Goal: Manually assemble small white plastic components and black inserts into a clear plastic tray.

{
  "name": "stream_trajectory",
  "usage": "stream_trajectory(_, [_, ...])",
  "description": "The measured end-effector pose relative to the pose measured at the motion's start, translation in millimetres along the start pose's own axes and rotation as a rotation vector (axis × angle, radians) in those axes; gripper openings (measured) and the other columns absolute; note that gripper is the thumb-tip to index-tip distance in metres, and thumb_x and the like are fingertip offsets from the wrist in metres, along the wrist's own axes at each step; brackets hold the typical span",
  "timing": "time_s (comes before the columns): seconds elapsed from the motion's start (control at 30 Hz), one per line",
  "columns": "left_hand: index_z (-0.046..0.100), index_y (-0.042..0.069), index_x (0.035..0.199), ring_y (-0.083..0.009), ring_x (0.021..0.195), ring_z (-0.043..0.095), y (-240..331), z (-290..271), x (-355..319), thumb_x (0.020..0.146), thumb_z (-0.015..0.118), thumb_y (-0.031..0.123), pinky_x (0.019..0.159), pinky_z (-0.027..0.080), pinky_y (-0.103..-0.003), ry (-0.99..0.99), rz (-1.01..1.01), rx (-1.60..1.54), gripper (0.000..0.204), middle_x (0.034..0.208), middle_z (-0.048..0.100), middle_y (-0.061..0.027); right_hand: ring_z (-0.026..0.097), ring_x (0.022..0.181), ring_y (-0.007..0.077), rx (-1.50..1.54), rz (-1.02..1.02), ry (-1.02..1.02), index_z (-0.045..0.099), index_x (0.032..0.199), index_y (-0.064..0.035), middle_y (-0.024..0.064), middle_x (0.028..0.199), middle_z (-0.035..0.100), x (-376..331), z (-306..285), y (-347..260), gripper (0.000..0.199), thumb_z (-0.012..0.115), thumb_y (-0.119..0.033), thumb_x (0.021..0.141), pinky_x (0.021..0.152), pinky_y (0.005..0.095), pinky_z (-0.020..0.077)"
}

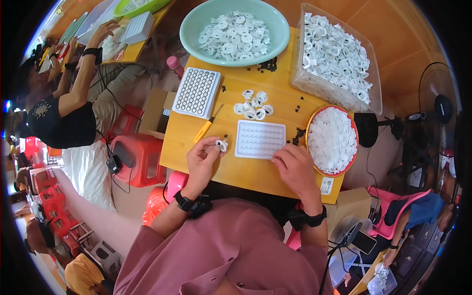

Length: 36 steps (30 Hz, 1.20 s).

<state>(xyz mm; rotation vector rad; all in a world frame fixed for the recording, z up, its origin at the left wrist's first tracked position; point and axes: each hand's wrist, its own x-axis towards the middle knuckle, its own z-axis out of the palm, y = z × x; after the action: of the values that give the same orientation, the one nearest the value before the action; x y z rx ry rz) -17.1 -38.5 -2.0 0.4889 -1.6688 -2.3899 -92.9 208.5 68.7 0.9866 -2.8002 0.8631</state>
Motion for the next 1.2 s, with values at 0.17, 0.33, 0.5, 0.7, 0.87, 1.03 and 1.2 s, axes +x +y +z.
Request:
stream_trajectory(0.17, [0.062, -0.004, 0.116, -0.014, 0.085, 0.064, -3, 0, 0, 0.099, 0.055, 0.0, 0.082, 0.053, -0.03, -0.012, 0.005, -0.003, 0.018, 0.099, 0.069, -0.0101, 0.059, 0.071, 0.0267, -0.065, -0.159, 0.24, 0.065, 0.085, -0.0042, 0.0076, 0.08, 0.061, 5, -8, -4, 0.012, 0.074, -0.003, 0.077, 0.062, 0.0357, 0.0449])
stream_trajectory(0.33, [0.061, -0.004, 0.116, -0.0135, 0.084, 0.063, -3, 0, 0, 0.1, 0.055, 0.0, 0.082, 0.053, -0.03, -0.024, -0.012, 0.009, 0.018, 0.1, 0.069, -0.0098, 0.061, 0.063, 0.0195, 0.138, -0.001, 0.483, 0.063, 0.088, -0.0034, 0.0074, 0.08, 0.064, -5, -14, -1, 0.008, 0.07, -0.001, 0.085, 0.053, 0.0284, 0.0427])
stream_trajectory(0.5, [0.061, -0.004, 0.118, -0.0135, 0.091, 0.066, -6, -6, -1, 0.097, 0.058, -0.003, 0.082, 0.053, -0.027, -0.053, 0.0, -0.016, 0.022, 0.106, 0.069, -0.0095, 0.052, 0.059, 0.0033, 0.756, 0.577, 0.016, 0.063, 0.09, 0.0002, -0.0024, 0.069, 0.059, -38, -53, 10, 0.008, 0.065, -0.007, 0.093, 0.053, 0.0212, 0.0392])
stream_trajectory(0.7, [0.061, -0.004, 0.119, -0.014, 0.089, 0.065, -2, -1, 0, 0.097, 0.058, -0.003, 0.083, 0.053, -0.028, -0.081, -0.022, 0.002, 0.022, 0.103, 0.069, -0.0109, 0.059, 0.061, 0.0183, 0.37, 0.608, -0.145, 0.066, 0.095, 0.0012, 0.01, 0.076, 0.067, -65, -36, 38, 0.009, 0.066, -0.006, 0.089, 0.058, 0.0292, 0.0446])
stream_trajectory(0.87, [0.061, -0.005, 0.119, -0.0144, 0.088, 0.064, -1, -2, -1, 0.099, 0.056, -0.001, 0.082, 0.052, -0.028, -0.058, -0.021, 0.025, 0.021, 0.103, 0.069, -0.0102, 0.066, 0.081, 0.0303, 0.24, 0.589, -0.159, 0.066, 0.1, -0.001, 0.0125, 0.097, 0.064, -62, -51, 11, 0.026, 0.077, -0.008, 0.078, 0.072, 0.0378, 0.0517])
stream_trajectory(1.03, [0.062, -0.003, 0.117, -0.0134, 0.086, 0.063, 1, 6, 0, 0.099, 0.058, 0.003, 0.08, 0.051, -0.026, -0.044, -0.035, 0.052, 0.02, 0.101, 0.068, -0.0081, 0.052, 0.12, 0.032, 0.002, 0.249, -0.288, 0.064, 0.111, -0.0058, 0.0129, 0.126, 0.055, -77, -43, 2, 0.043, 0.079, -0.014, 0.071, 0.099, 0.0435, 0.0416])
stream_trajectory(1.2, [0.062, 0.0, 0.118, -0.0127, 0.089, 0.064, 6, 6, -1, 0.1, 0.059, 0.006, 0.08, 0.05, -0.025, -0.074, -0.025, 0.17, 0.02, 0.105, 0.068, -0.0068, 0.051, 0.116, 0.0326, -0.015, 0.117, -0.261, 0.058, 0.122, -0.0044, 0.0149, 0.124, 0.053, -84, -21, -7, 0.057, 0.074, -0.007, 0.068, 0.097, 0.0429, 0.0406])
